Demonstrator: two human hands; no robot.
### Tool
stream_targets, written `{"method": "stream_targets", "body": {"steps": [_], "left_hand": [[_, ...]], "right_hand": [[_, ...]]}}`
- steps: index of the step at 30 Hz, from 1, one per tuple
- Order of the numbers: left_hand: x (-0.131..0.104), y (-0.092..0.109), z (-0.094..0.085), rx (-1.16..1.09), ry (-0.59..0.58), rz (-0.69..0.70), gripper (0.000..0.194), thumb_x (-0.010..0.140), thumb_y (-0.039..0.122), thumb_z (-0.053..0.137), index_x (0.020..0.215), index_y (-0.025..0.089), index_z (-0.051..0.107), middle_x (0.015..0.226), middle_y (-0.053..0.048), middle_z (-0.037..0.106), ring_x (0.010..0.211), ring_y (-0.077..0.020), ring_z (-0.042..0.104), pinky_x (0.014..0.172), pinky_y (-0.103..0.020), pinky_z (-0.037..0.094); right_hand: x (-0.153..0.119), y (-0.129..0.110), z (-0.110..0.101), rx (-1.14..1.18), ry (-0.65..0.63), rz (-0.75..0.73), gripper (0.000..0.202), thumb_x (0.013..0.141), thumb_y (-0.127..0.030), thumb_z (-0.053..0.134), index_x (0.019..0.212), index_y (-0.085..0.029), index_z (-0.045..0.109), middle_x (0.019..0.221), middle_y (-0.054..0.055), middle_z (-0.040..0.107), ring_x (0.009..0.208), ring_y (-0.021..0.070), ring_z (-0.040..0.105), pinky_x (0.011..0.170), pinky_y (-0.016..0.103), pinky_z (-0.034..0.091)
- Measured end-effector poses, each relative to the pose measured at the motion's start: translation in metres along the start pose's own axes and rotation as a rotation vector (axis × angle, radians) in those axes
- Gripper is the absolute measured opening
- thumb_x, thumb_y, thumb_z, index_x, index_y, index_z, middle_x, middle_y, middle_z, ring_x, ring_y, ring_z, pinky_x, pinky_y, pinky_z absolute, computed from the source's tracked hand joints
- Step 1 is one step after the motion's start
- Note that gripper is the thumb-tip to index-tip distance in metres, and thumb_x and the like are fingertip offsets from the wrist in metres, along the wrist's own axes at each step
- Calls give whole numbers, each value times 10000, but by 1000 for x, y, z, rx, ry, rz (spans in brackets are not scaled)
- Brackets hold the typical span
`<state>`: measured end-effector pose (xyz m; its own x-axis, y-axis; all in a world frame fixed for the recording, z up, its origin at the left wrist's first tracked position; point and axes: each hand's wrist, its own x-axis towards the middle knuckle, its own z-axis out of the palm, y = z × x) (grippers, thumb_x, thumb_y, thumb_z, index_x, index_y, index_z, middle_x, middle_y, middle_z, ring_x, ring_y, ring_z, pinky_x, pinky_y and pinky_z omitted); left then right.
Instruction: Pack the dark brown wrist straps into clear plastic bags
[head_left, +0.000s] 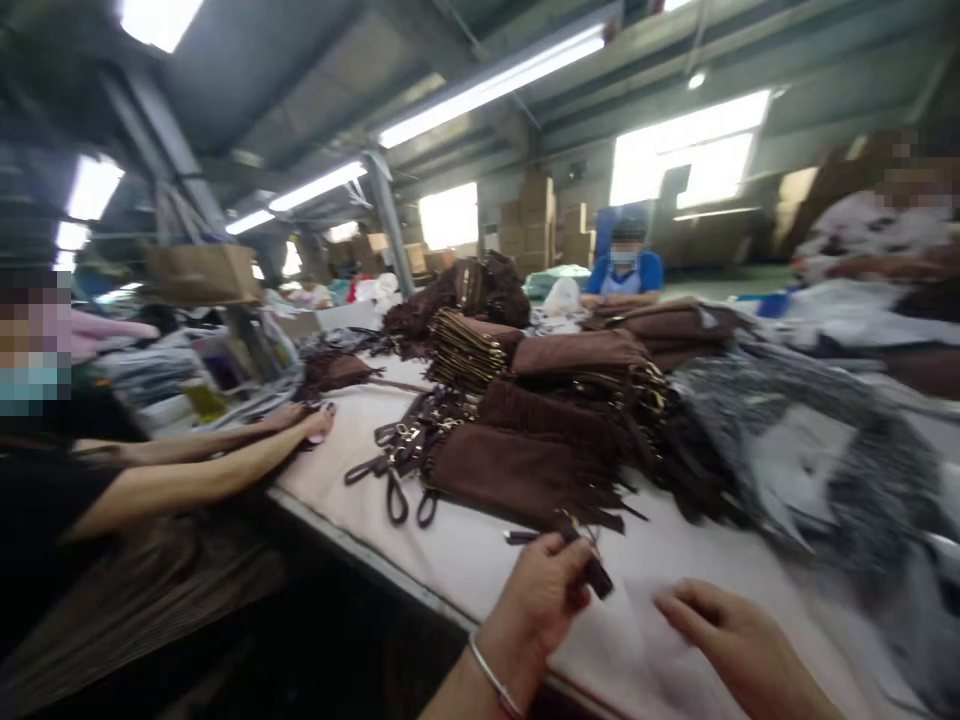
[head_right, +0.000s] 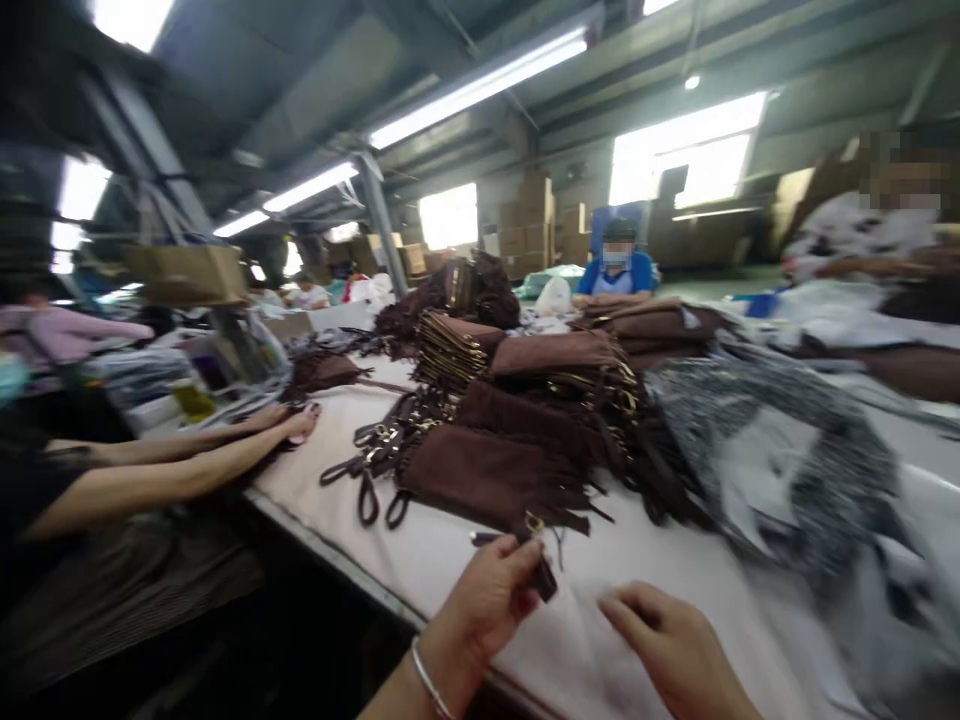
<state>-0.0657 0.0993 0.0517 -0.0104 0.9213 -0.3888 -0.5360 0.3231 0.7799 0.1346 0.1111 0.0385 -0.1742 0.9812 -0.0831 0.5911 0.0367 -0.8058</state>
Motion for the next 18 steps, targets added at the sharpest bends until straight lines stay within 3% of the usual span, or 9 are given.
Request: {"method": "stream_targets", "body": {"steps": [4,9,13,18], "left_hand": [[9,15,16,-22,-88,-33,343,647,254,810,941,141,675,862,-43,663,707,-90,596,574,-172,436],[6,12,28,-33,-85,40,298,636,233,810,892,146,685,833,-29,665,747,-115,610,676,-221,474],[5,7,29,99,-59,98,280,667,291,785,889,146,696,864,-45,676,777,-132,604,725,-255,463],[6,5,22,339,-25,236,270,703,357,742,840,125,712,751,-31,663,665,-102,515,640,-228,391]], "right_hand": [[-1,-7,1,150,22,78,369,736,-527,553,565,-200,566,552,-2,536,587,169,487,560,278,366],[-9,-11,5,226,25,81,327,752,-465,577,598,-178,594,556,-19,514,576,139,446,556,258,335],[-10,-11,5,224,33,82,310,755,-444,579,622,-171,638,574,-10,543,586,143,461,563,258,344],[-10,-13,6,231,30,109,308,744,-440,584,630,-162,652,571,-6,548,584,144,464,561,260,341]]}}
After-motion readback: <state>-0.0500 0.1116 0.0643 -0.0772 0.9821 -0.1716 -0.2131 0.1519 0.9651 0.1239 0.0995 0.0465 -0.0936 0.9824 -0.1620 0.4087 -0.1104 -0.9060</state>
